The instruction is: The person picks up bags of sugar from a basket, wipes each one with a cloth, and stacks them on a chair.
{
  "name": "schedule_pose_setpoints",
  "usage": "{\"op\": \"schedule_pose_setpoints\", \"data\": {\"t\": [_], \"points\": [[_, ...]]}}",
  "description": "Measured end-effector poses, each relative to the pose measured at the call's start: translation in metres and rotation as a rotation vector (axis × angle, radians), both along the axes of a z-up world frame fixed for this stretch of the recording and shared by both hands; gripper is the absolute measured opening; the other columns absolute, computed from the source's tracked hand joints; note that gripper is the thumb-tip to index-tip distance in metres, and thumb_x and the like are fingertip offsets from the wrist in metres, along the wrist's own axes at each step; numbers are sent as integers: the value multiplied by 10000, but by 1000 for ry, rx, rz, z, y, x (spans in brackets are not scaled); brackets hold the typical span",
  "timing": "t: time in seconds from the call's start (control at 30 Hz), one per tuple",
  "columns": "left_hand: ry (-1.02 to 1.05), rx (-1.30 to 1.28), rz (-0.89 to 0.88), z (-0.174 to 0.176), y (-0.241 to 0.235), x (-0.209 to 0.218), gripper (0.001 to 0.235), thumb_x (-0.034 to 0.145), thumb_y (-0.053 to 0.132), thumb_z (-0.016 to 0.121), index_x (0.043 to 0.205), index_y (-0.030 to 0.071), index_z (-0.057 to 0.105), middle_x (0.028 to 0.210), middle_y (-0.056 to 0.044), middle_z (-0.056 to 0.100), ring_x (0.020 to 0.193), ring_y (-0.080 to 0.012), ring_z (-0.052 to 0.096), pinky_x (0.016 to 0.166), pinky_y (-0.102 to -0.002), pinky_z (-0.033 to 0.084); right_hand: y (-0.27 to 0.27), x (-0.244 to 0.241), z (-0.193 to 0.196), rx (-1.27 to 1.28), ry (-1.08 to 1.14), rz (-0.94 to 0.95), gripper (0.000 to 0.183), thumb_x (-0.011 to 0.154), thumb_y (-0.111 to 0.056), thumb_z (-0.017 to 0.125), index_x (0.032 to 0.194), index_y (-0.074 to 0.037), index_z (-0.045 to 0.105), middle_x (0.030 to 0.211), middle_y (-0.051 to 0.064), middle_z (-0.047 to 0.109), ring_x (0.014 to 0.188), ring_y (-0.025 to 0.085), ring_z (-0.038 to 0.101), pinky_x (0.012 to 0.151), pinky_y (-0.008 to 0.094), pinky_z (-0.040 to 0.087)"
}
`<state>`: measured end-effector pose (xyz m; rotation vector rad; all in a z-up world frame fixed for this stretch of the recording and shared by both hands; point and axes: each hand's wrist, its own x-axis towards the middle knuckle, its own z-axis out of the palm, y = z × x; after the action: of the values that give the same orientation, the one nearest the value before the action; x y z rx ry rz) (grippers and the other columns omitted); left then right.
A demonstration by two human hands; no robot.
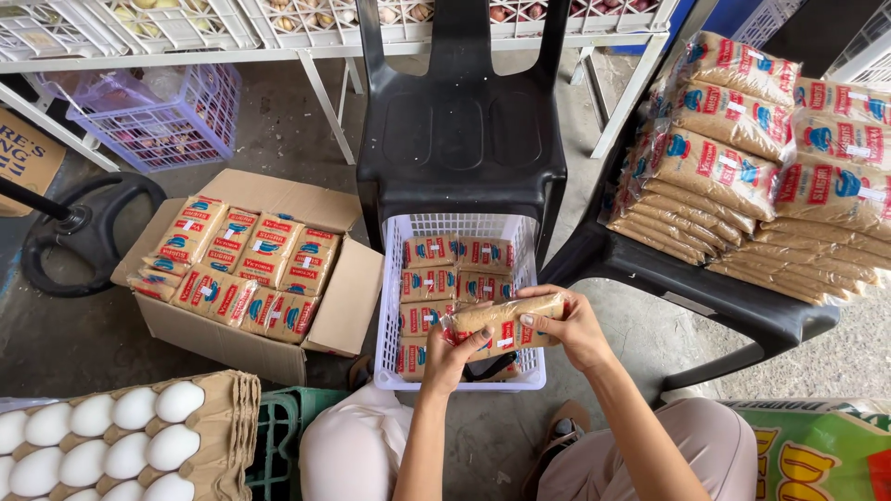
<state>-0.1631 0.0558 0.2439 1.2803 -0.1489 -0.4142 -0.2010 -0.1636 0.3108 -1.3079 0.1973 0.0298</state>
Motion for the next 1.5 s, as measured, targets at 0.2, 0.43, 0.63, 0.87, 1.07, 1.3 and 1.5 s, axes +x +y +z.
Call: {"op": "schedule_pose_setpoints", "data": {"t": [0.2, 0.43, 0.63, 0.87, 1.07, 1.3, 1.5], "points": [[-146, -79, 1, 32, -11, -6, 474, 850, 220, 833, 1240, -22, 714, 1091, -89, 783, 998, -138, 724, 893, -280, 584, -7, -3, -23, 59, 2, -81, 265, 789, -67, 832, 1023, -5, 726, 914, 86, 785, 785, 134, 729, 739, 302, 603], [-103, 14, -89, 24, -22, 0, 417, 792, 178, 887, 1092, -46, 703, 986, -163, 755, 892, -189, 715, 827, -312, 577, -15, -9, -32, 46, 31, -107, 234, 797, -50, 819, 1006, 14, 737, 901, 87, 786, 792, 131, 728, 749, 289, 597], [-62, -71, 52, 33, -45, -7, 347, 798, 203, 848, 1060, -12, 773, 996, -104, 795, 915, -159, 734, 871, -294, 573, -33, -18, -7, 82, 140, -3, 329, 839, -158, 765, 1139, -22, 750, 1017, 87, 800, 882, 140, 746, 817, 298, 609], [46, -146, -12, -19, -64, -1, 268, 869, 201, 809, 981, -26, 722, 899, -87, 712, 822, -152, 656, 766, -298, 519, -61, -24, -19, 198, 211, -69, 342, 944, -277, 702, 1096, 26, 755, 992, 126, 791, 836, 165, 752, 781, 321, 604], [125, -218, -167, -1, -79, 13, 218, 966, 249, 699, 910, 48, 639, 833, -7, 614, 737, -84, 573, 658, -255, 472, -97, -34, -27, 358, 228, -200, 308, 963, -301, 700, 1035, -3, 733, 952, 95, 776, 805, 156, 739, 781, 344, 603], [241, -175, -184, 61, -111, 26, 196, 921, 219, 728, 945, 35, 790, 856, -14, 769, 699, -60, 698, 600, -209, 556, -141, -59, 11, 438, 239, -243, 234, 939, -173, 647, 1122, -40, 707, 1030, 67, 775, 907, 145, 742, 830, 326, 610], [178, -170, -264, 113, -180, 63, 185, 937, 234, 731, 968, 62, 790, 851, -15, 767, 673, -62, 681, 556, -219, 550, -224, -58, 36, 97, 52, -254, 379, 984, -205, 708, 1305, -3, 718, 997, -9, 734, 773, 34, 591, 661, 212, 503]]}}
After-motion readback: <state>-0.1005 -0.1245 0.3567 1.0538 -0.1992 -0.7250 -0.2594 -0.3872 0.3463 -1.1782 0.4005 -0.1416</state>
